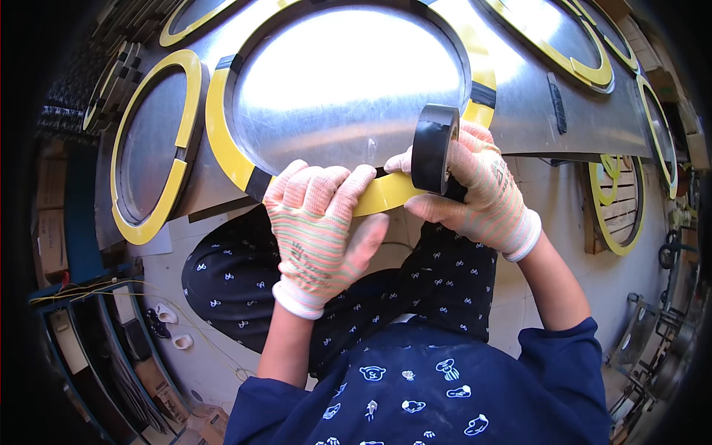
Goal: Applying black tape to yellow circular frames on a large metal surface.
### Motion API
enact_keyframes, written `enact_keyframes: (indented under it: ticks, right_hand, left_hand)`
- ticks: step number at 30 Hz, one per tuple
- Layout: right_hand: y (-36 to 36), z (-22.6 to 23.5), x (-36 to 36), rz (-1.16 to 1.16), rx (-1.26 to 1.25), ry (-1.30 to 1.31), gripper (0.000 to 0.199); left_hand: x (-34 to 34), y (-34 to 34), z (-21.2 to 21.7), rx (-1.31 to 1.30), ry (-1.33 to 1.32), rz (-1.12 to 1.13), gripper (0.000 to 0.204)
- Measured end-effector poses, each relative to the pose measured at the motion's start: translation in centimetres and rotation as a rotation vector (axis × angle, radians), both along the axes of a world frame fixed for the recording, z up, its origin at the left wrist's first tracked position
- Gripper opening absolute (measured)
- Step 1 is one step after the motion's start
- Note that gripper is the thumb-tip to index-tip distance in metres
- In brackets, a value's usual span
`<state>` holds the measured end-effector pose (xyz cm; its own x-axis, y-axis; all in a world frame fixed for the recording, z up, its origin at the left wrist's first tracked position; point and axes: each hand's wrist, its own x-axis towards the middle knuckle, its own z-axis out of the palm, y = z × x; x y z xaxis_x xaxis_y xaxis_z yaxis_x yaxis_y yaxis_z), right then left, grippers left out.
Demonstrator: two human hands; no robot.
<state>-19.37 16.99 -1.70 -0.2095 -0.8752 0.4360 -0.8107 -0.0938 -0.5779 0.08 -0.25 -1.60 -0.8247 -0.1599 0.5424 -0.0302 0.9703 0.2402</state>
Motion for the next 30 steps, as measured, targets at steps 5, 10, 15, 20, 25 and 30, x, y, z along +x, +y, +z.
enact_keyframes:
  ticks: [5,10,15,20,25,30]
  right_hand:
    - [-0.4,-0.3,0.2,-0.010,-0.053,0.039,0.043]
    - [-0.8,2.0,0.8,-0.019,0.051,-0.004,0.042]
    - [1.7,6.2,2.7,0.024,-0.129,0.203,0.046]
    - [3.5,7.9,5.7,0.139,-0.086,0.074,0.040]
    - [3.9,8.4,6.4,0.121,-0.052,0.246,0.042]
    - [4.3,8.9,6.3,0.149,-0.020,0.209,0.045]
  left_hand:
    - [-0.3,0.5,-1.0,0.018,0.079,0.021,0.049]
    - [-0.4,1.1,0.6,0.046,-0.057,0.070,0.063]
    - [0.3,1.3,4.3,0.250,0.434,-0.026,0.085]
    - [0.8,2.1,8.3,0.293,0.304,-0.462,0.079]
    - [2.2,2.6,9.7,0.273,0.278,-0.437,0.053]
    - [2.7,2.6,8.6,0.417,0.319,-0.460,0.033]
